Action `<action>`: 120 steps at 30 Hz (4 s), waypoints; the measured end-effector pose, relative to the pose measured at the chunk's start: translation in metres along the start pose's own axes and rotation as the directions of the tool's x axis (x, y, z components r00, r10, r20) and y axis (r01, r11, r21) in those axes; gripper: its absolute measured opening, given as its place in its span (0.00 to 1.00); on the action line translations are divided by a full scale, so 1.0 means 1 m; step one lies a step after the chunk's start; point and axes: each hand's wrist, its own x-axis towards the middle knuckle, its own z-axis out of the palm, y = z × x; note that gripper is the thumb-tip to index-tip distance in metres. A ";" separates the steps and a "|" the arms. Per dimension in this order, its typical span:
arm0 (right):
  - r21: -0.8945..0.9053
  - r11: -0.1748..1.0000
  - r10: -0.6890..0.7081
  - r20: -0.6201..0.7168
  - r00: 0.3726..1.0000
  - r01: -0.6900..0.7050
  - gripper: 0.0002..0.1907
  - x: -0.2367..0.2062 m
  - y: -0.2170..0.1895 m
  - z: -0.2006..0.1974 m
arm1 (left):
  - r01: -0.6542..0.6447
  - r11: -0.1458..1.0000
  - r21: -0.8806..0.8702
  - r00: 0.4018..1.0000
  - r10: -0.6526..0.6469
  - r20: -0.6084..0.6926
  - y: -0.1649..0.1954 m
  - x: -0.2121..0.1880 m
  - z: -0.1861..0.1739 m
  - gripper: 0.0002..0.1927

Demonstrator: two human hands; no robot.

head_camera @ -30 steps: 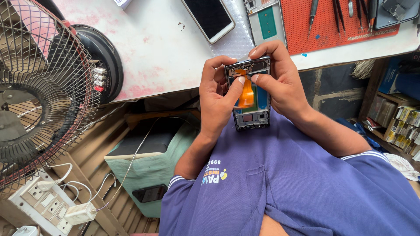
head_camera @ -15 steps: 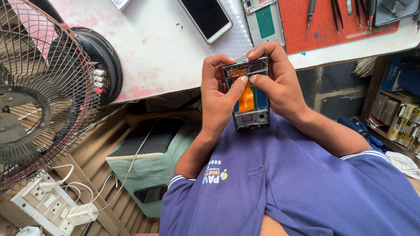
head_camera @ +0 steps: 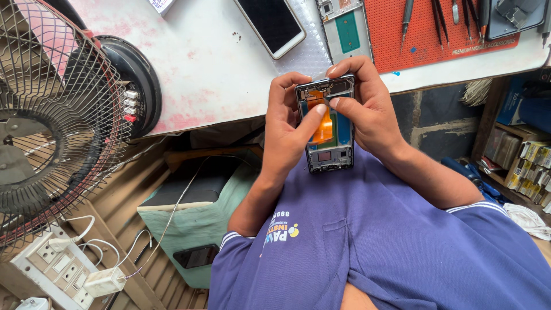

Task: The person aligns and presses an orange ribbon cable into a smartphone chassis, then picks up a motherboard and places it into the chassis. The person works at a bench with tools and phone parts visible.

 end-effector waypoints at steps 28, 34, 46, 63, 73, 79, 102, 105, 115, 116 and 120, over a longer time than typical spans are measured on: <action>-0.090 0.996 -0.024 0.012 1.000 0.025 0.20 0.005 -0.004 0.006 | -0.049 0.996 0.072 0.996 0.055 -0.072 0.007 -0.003 0.002 0.17; -0.110 0.993 -0.030 0.020 0.999 0.032 0.19 0.006 -0.004 0.005 | -0.048 0.994 0.097 0.995 0.056 -0.078 0.008 -0.002 0.003 0.17; -0.061 0.998 0.019 0.013 1.000 -0.018 0.20 0.003 -0.008 -0.012 | -0.043 0.997 0.060 0.996 0.047 -0.079 0.003 -0.003 0.000 0.17; -0.247 0.968 0.073 0.100 0.992 -0.046 0.31 -0.008 -0.022 -0.007 | -0.160 0.777 0.609 0.984 0.174 0.037 0.037 0.016 -0.013 0.25; -0.245 0.970 0.036 0.144 0.989 0.001 0.31 -0.009 -0.020 -0.004 | -0.367 0.528 0.766 0.929 0.171 0.328 0.052 0.039 -0.008 0.22; -0.271 0.962 0.021 0.134 0.991 0.016 0.31 -0.010 -0.021 -0.002 | -0.386 0.471 0.793 0.921 0.250 0.300 0.042 0.036 0.000 0.21; -0.195 0.981 0.043 0.125 0.991 -0.018 0.31 0.026 -0.038 -0.003 | -0.426 0.487 0.763 0.905 0.214 0.369 0.071 0.073 -0.008 0.18; -0.181 0.983 0.040 0.110 0.993 -0.019 0.31 0.038 -0.046 -0.006 | -0.336 0.663 0.669 0.941 0.197 0.277 0.070 0.083 -0.014 0.20; -0.153 0.988 0.021 0.091 0.996 -0.006 0.32 0.078 -0.068 -0.020 | -0.016 0.999 -0.039 1.000 0.016 -0.006 0.030 0.095 -0.015 0.24; -0.162 0.987 0.026 0.104 0.994 -0.009 0.31 0.079 -0.065 -0.021 | -0.041 0.999 -0.011 0.999 0.041 -0.003 0.027 0.091 -0.016 0.24; -0.198 0.980 0.044 0.122 0.992 -0.019 0.31 0.080 -0.059 -0.022 | -0.024 1.000 -0.005 1.000 0.024 -0.015 0.026 0.083 -0.023 0.24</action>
